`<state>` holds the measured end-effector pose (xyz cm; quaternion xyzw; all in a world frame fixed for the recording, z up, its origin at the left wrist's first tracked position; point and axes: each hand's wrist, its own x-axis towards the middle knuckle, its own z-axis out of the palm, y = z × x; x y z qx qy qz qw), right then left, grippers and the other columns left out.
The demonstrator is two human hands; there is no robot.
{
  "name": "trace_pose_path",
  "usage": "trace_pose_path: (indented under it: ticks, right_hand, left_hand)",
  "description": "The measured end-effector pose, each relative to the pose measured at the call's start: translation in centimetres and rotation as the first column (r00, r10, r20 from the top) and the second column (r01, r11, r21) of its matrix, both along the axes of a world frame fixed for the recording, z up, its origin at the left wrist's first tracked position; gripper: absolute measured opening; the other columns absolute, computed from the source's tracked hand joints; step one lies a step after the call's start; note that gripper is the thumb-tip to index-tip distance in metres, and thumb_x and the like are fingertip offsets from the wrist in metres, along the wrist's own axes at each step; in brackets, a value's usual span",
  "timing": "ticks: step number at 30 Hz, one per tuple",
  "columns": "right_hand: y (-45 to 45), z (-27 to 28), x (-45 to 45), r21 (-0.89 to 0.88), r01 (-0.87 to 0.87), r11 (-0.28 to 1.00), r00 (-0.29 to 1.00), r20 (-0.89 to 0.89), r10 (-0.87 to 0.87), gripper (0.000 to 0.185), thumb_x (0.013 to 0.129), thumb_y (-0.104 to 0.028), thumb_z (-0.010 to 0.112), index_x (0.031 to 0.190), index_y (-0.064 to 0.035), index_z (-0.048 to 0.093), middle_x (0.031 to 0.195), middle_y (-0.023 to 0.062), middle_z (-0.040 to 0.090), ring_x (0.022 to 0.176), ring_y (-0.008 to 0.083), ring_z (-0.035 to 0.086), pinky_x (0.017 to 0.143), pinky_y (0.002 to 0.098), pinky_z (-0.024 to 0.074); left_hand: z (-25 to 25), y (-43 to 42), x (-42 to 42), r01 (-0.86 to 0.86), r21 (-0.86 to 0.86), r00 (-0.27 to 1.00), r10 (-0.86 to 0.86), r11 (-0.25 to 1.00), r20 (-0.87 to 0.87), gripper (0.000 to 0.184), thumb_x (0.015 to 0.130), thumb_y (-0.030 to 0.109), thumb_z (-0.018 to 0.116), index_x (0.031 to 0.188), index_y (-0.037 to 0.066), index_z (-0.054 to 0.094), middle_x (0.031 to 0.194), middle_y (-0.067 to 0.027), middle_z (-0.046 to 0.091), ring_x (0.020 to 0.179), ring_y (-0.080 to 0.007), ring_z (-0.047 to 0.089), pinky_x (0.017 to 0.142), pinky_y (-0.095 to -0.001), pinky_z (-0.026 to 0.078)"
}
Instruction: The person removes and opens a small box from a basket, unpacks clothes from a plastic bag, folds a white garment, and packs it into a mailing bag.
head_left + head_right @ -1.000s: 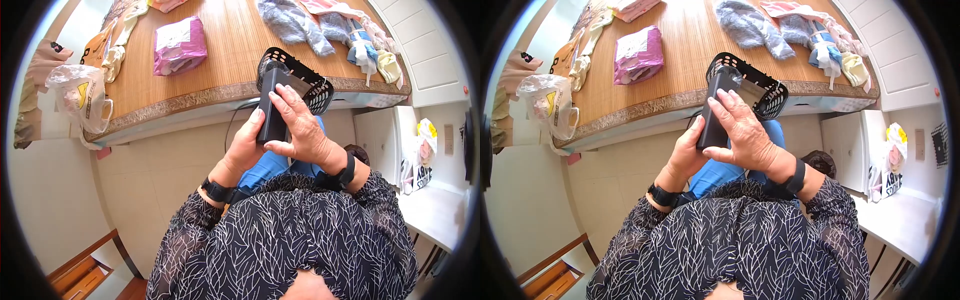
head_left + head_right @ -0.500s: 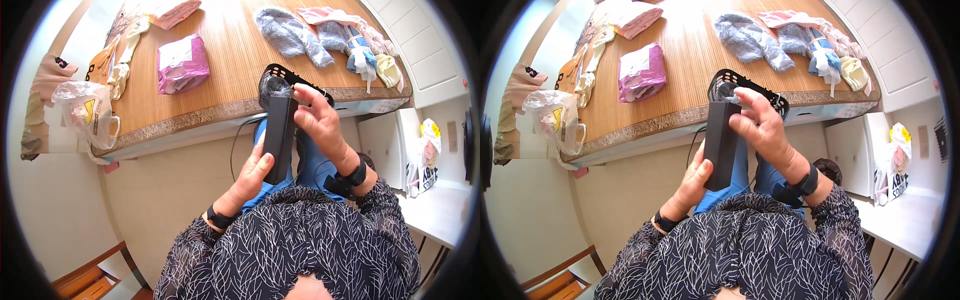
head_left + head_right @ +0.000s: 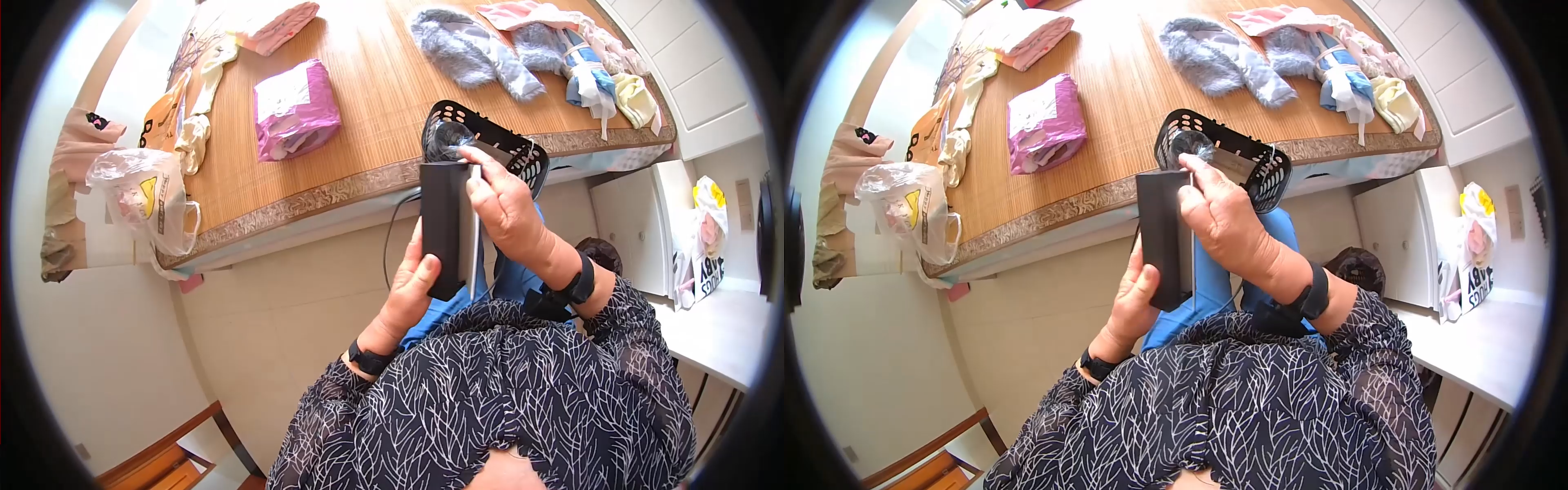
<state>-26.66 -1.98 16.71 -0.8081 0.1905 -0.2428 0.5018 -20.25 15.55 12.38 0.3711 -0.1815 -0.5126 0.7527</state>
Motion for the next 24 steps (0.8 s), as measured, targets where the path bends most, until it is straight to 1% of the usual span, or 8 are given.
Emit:
trace_pose_path:
  ticks: [4, 7, 12, 15, 18, 19, 22, 24]
  right_hand:
    - [-0.3, 1.0, 0.1, 0.096, -0.009, 0.995, 0.998, -0.063, 0.015, 0.042, 0.091, -0.02, 0.048, 0.125, 0.0056, 0.047, 0.105, 0.0085, 0.058, 0.096, 0.0115, 0.052, 0.087, 0.0241, 0.0418]
    - [-0.6, 1.0, 0.2, 0.208, -0.052, 0.977, 0.995, -0.078, 0.069, 0.041, 0.091, -0.019, 0.049, 0.125, 0.0051, 0.046, 0.103, 0.0037, 0.057, 0.094, 0.0079, 0.049, 0.083, 0.0226, 0.0423]
    - [-0.7, -1.2, 0.6, 0.543, -0.094, 0.835, 0.994, -0.002, 0.113, 0.03, 0.091, -0.013, 0.048, 0.116, 0.002, 0.051, 0.102, 0.0054, 0.062, 0.09, 0.0086, 0.058, 0.082, 0.0225, 0.0466]
    - [-0.4, -2.4, 1.0, 0.7, -0.079, 0.71, 0.996, 0.021, 0.09, 0.031, 0.09, -0.011, 0.05, 0.118, 0.0016, 0.05, 0.1, 0.0042, 0.062, 0.088, 0.0075, 0.058, 0.079, 0.0217, 0.0483]
    - [0.0, -2.6, 1.2, 0.6, -0.065, 0.797, 0.998, 0.019, 0.067, 0.031, 0.089, -0.009, 0.051, 0.119, 0.0017, 0.05, 0.1, 0.0031, 0.062, 0.087, 0.0073, 0.058, 0.079, 0.0217, 0.0483]
    - [0.0, -2.3, 1.3, 0.608, -0.029, 0.793, 0.998, -0.026, 0.056, 0.033, 0.088, -0.005, 0.051, 0.12, 0.0022, 0.049, 0.101, 0.0029, 0.061, 0.089, 0.0068, 0.057, 0.081, 0.0217, 0.0471]
    - [0.4, -2.7, 1.8, 0.521, -0.032, 0.853, 0.999, -0.018, 0.049, 0.036, 0.087, -0.003, 0.052, 0.123, 0.0029, 0.047, 0.105, 0.0037, 0.059, 0.094, 0.0068, 0.055, 0.084, 0.0218, 0.0458]
    - [0.5, -2.6, 1.7, 0.481, -0.029, 0.876, 0.995, -0.07, 0.071, 0.039, 0.087, -0.001, 0.051, 0.126, 0.0033, 0.044, 0.109, 0.0051, 0.058, 0.098, 0.0079, 0.054, 0.087, 0.0224, 0.0445]
  left_hand:
    - [0.8, 0.0, 0.7, -0.01, -0.026, 0.996, 0.008, 1.0, -0.091, 0.059, 0.097, 0.032, 0.043, 0.144, 0.005, 0.02, 0.14, -0.0093, 0.037, 0.126, -0.0212, 0.039, 0.105, -0.0369, 0.031]
    - [-1.3, 0.2, 1.3, 0.046, -0.161, 0.963, -0.086, 0.986, -0.256, 0.051, 0.098, 0.038, 0.035, 0.138, 0.005, 0.032, 0.133, -0.0097, 0.045, 0.121, -0.0227, 0.045, 0.104, -0.0394, 0.034]
    - [-2.4, 1.3, 2.5, -0.023, -0.151, 0.746, -0.083, 0.988, -0.66, 0.051, 0.099, 0.037, 0.027, 0.132, 0.001, 0.04, 0.132, -0.0146, 0.048, 0.122, -0.0287, 0.046, 0.103, -0.0462, 0.036]
    - [-3.6, 2.0, 3.2, -0.035, -0.139, 0.77, -0.062, 0.99, -0.635, 0.048, 0.099, 0.034, 0.028, 0.132, 0.001, 0.041, 0.131, -0.0148, 0.049, 0.121, -0.0287, 0.048, 0.101, -0.0461, 0.039]
    - [-4.5, 2.3, 3.5, -0.039, -0.075, 0.743, -0.022, 0.996, -0.669, 0.047, 0.098, 0.033, 0.03, 0.13, 0.001, 0.042, 0.127, -0.0142, 0.052, 0.114, -0.0268, 0.053, 0.097, -0.0432, 0.043]
    - [-4.2, 2.1, 3.4, -0.031, -0.167, 0.767, -0.084, 0.985, -0.636, 0.047, 0.098, 0.034, 0.031, 0.13, 0.001, 0.042, 0.124, -0.0132, 0.053, 0.112, -0.0254, 0.054, 0.095, -0.041, 0.044]
    - [-3.9, 1.9, 4.0, 0.016, -0.265, 0.867, -0.146, 0.964, -0.476, 0.05, 0.096, 0.039, 0.036, 0.13, 0.002, 0.042, 0.118, -0.0098, 0.056, 0.104, -0.0208, 0.057, 0.09, -0.0343, 0.046]
    - [-3.6, 2.1, 4.3, -0.045, -0.044, 0.974, 0.034, 0.998, -0.226, 0.05, 0.094, 0.037, 0.044, 0.13, 0.002, 0.042, 0.115, -0.0066, 0.056, 0.101, -0.0162, 0.056, 0.088, -0.0296, 0.046]
